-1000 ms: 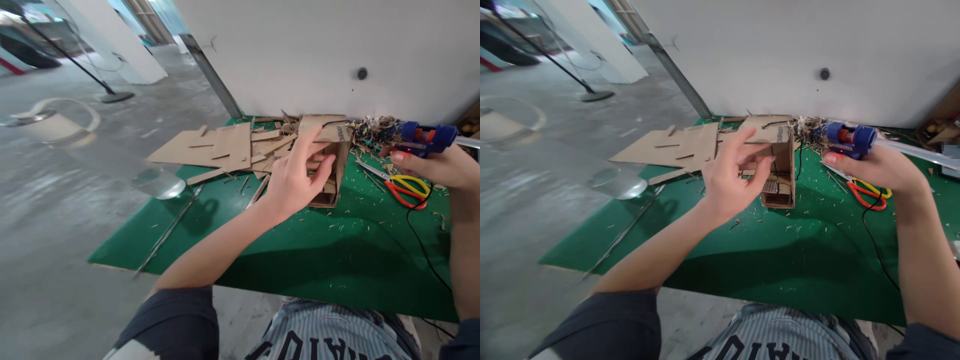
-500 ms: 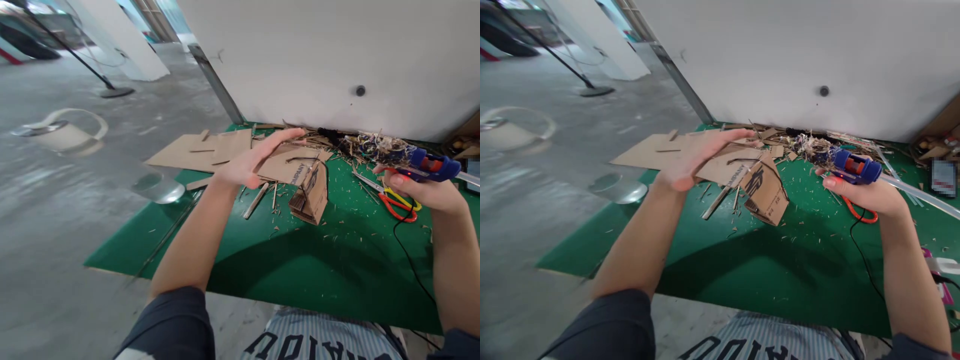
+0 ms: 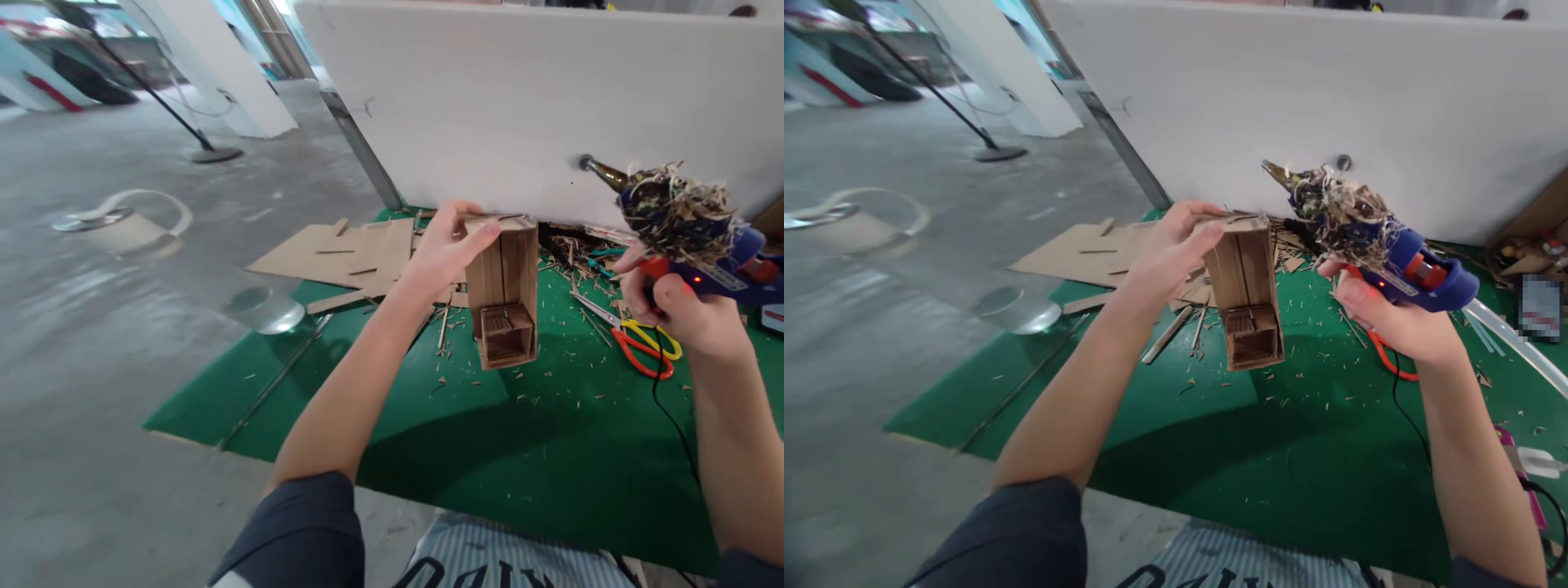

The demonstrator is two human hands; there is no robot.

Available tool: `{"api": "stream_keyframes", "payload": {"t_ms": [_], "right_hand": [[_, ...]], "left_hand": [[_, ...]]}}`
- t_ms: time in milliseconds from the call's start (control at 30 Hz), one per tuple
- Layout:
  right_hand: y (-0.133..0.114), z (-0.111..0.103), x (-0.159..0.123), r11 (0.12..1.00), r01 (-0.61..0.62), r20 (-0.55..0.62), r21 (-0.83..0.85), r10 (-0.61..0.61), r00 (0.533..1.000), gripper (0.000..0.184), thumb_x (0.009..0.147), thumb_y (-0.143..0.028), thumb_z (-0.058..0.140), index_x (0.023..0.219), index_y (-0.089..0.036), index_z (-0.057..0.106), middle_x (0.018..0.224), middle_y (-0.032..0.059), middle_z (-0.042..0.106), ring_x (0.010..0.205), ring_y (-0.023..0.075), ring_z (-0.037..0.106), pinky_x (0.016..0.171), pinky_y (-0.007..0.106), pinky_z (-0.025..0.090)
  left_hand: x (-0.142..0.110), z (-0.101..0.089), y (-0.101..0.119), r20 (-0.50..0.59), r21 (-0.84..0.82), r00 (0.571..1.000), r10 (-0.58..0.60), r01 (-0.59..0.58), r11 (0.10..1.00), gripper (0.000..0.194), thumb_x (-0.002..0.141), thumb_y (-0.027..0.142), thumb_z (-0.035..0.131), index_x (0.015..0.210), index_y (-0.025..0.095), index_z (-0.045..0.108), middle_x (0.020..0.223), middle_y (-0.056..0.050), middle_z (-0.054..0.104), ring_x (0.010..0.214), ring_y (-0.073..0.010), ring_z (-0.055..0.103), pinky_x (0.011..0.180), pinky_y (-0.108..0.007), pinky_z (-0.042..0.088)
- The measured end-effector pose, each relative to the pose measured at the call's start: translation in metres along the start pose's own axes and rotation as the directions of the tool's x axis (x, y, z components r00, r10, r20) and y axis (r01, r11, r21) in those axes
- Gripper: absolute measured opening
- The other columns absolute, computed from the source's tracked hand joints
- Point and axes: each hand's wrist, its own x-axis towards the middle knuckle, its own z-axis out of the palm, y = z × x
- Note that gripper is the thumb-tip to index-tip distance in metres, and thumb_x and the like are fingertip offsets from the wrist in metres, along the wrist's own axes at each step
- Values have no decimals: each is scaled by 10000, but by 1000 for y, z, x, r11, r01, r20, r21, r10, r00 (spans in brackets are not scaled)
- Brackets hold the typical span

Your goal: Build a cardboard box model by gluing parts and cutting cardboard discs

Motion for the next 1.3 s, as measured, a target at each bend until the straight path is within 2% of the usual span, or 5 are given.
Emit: {"api": "stream_keyframes", "payload": {"t_ms": [100,367,467,867,1300], "right_hand": [[8,10,9,996,-26,-21,90,28,999,377,893,-639,623,1030,-290,661,629,-36,511,511,143,486,485,312,419],[82,71,3,974,-131,-260,-184,80,962,311,858,-561,637,785,-264,580,654,1,587,594,189,570,576,344,489],[98,81,-10,955,-61,-160,-289,14,987,266,800,-497,721,841,-259,610,673,7,627,580,188,569,581,334,480],[66,86,-9,829,-104,22,-549,138,990,135,842,-345,585,849,-267,475,644,24,602,535,210,546,530,293,331],[62,92,-4,528,-87,100,-845,315,944,171,925,-306,537,1013,-162,512,789,99,687,630,243,642,527,303,236]], "left_hand": [[3,4,4,-118,61,993,-5,12,998,500,888,679,619,1125,241,576,762,-7,577,730,-181,620,690,-331,522],[1,2,2,-141,306,990,20,24,952,468,891,693,574,927,227,598,738,-33,600,733,-206,574,708,-353,444],[0,-1,2,-141,335,990,19,30,942,498,888,721,565,1002,238,605,613,0,520,639,-209,538,643,-353,410],[-9,-3,17,-64,517,998,20,15,856,558,875,770,531,958,223,603,686,-44,578,696,-243,585,631,-342,419],[-14,12,18,-34,590,999,-29,43,806,667,849,721,605,1207,158,597,847,-102,677,787,-275,684,689,-344,537]]}}
